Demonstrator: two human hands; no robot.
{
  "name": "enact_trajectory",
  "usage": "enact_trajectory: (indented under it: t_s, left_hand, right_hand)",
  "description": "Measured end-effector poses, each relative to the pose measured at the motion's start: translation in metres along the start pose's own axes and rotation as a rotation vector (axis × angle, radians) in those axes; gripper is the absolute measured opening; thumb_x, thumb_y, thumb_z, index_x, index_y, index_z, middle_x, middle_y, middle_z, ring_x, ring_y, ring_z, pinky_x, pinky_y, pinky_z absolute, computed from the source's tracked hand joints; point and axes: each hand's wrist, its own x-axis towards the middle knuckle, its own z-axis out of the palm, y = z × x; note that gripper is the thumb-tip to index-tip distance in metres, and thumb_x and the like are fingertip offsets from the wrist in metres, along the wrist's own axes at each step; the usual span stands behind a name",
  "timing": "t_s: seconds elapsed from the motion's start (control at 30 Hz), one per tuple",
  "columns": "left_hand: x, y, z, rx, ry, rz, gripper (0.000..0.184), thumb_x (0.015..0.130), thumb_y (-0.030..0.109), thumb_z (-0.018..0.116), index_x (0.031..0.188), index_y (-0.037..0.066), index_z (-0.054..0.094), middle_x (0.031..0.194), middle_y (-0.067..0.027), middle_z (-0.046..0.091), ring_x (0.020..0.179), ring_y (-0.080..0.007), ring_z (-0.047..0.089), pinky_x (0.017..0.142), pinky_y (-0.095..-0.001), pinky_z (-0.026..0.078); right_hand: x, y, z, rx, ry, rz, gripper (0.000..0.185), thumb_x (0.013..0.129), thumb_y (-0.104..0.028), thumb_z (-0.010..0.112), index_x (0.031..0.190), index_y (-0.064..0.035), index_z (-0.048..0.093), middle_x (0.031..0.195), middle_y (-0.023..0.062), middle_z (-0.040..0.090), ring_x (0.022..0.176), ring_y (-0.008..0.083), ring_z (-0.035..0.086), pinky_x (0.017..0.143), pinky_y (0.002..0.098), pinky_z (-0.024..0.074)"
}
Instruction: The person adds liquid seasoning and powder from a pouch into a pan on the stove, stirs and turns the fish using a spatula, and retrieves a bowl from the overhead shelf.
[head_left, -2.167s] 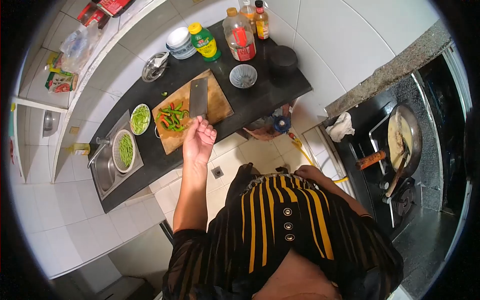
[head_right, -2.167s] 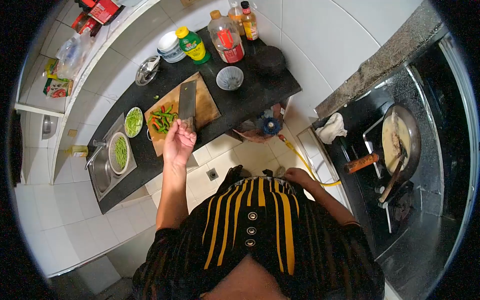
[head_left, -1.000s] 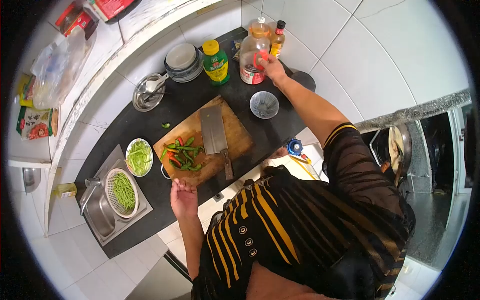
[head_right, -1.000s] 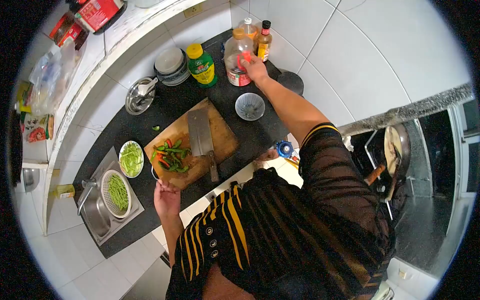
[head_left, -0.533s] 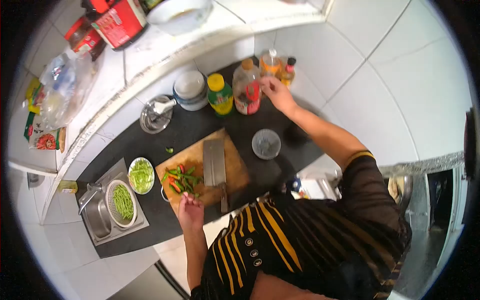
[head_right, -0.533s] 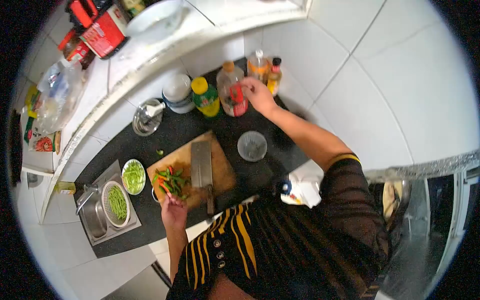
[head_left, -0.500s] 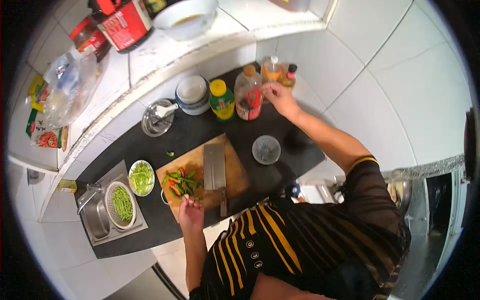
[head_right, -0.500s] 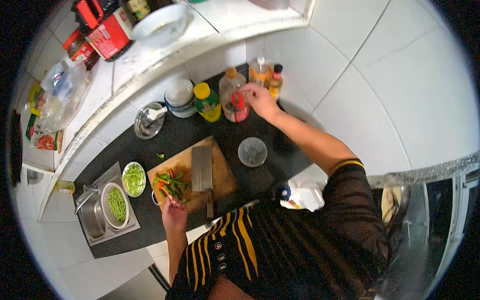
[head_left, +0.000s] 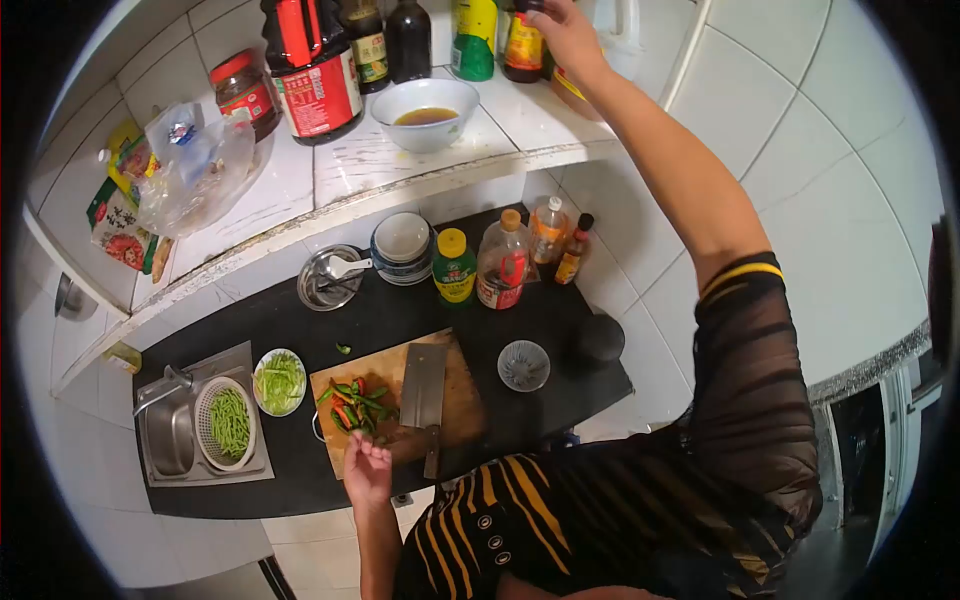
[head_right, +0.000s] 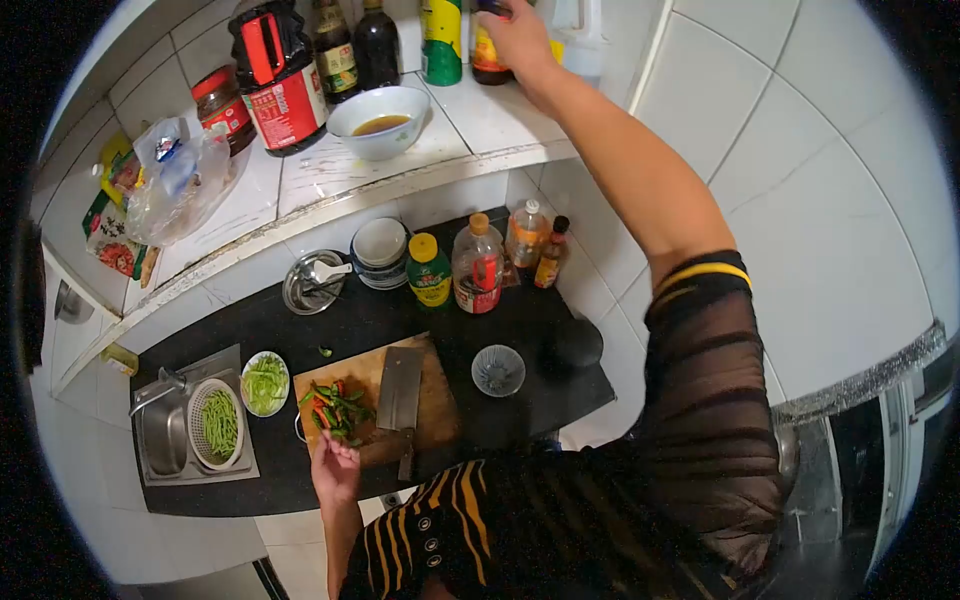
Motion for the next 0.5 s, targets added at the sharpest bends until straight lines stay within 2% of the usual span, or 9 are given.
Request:
enact_trajectory:
  t_s: [0.07,0.1,0.13,0.17,0.2,0.23,0.27,0.37,0.5]
  left_hand:
    - [-0.019,0.005,-0.008,-0.004,0.062,0.057,0.009,0.090,0.021,0.053,0.092,0.013,0.057,0.073,0.0021,0.055,0.063,-0.0122,0.052,0.064,-0.0281,0.046]
    - [-0.029,0.006,-0.014,-0.003,0.125,0.099,0.008,0.089,0.021,0.054,0.092,0.013,0.055,0.074,0.0028,0.054,0.061,-0.0116,0.051,0.064,-0.0283,0.046]
    - [-0.039,0.007,-0.022,-0.013,0.160,0.151,0.007,0.089,0.020,0.053,0.091,0.013,0.055,0.072,0.0027,0.054,0.061,-0.0119,0.052,0.063,-0.0283,0.045]
    - [-0.054,0.008,-0.019,-0.007,0.253,0.188,0.008,0.089,0.021,0.053,0.089,0.013,0.055,0.073,0.0022,0.055,0.060,-0.0121,0.052,0.062,-0.0281,0.045]
    - [-0.066,0.008,-0.023,-0.018,0.265,0.241,0.009,0.090,0.021,0.052,0.088,0.013,0.055,0.073,0.0019,0.055,0.060,-0.0124,0.052,0.061,-0.0284,0.046]
    - [-0.078,0.006,-0.029,-0.026,0.278,0.290,0.010,0.091,0.021,0.051,0.088,0.013,0.056,0.073,0.0015,0.056,0.060,-0.0127,0.053,0.061,-0.0287,0.046]
    - [-0.089,0.003,-0.037,-0.030,0.303,0.311,0.010,0.091,0.021,0.051,0.088,0.013,0.056,0.073,0.0015,0.056,0.060,-0.0127,0.053,0.061,-0.0287,0.046]
    - [-0.112,-0.006,-0.051,-0.054,0.345,0.401,0.012,0.092,0.021,0.048,0.088,0.012,0.056,0.073,0.0008,0.057,0.062,-0.0134,0.054,0.061,-0.0293,0.046]
    - [-0.118,-0.014,-0.051,-0.105,0.410,0.408,0.014,0.093,0.022,0.047,0.089,0.012,0.056,0.073,0.0002,0.059,0.064,-0.0136,0.056,0.061,-0.0295,0.047]
  right_hand:
    - [0.033,0.035,0.006,0.075,0.236,0.090,0.055,0.081,-0.015,0.063,0.127,0.0015,0.039,0.110,0.0184,0.056,0.098,0.0260,0.055,0.086,0.0347,0.0437]
    - [0.029,0.008,0.015,0.001,0.312,0.284,0.054,0.081,-0.011,0.059,0.128,0.0039,0.037,0.116,0.0197,0.052,0.106,0.0289,0.051,0.092,0.0346,0.0404]
    - [0.064,0.076,0.001,-0.196,0.382,0.286,0.068,0.077,-0.030,0.067,0.129,0.0025,0.039,0.115,0.0174,0.054,0.104,0.0243,0.054,0.086,0.0366,0.0451]
    - [0.081,0.098,-0.001,-0.125,0.358,0.312,0.089,0.070,-0.032,0.072,0.137,0.0015,0.025,0.128,0.0216,0.045,0.115,0.0303,0.048,0.093,0.0403,0.0414]
    - [0.088,0.101,0.006,-0.147,0.404,0.326,0.084,0.070,-0.029,0.072,0.135,0.0021,0.029,0.123,0.0206,0.050,0.110,0.0298,0.051,0.090,0.0399,0.0433]
    - [0.091,0.097,0.004,-0.130,0.283,0.323,0.085,0.068,-0.029,0.073,0.134,0.0023,0.029,0.119,0.0195,0.053,0.107,0.0287,0.053,0.087,0.0387,0.0443]
    - [0.100,0.107,0.013,-0.213,0.418,0.352,0.086,0.066,-0.029,0.074,0.134,0.0016,0.030,0.114,0.0191,0.056,0.104,0.0290,0.055,0.088,0.0376,0.0436]
    - [0.102,0.134,0.019,-0.389,0.553,0.152,0.088,0.065,-0.030,0.074,0.134,0.0011,0.029,0.118,0.0211,0.053,0.107,0.0293,0.054,0.093,0.0358,0.0408]
    - [0.089,0.119,0.033,-0.450,0.604,0.242,0.087,0.065,-0.029,0.073,0.134,0.0016,0.030,0.125,0.0244,0.048,0.114,0.0322,0.049,0.097,0.0354,0.0373]
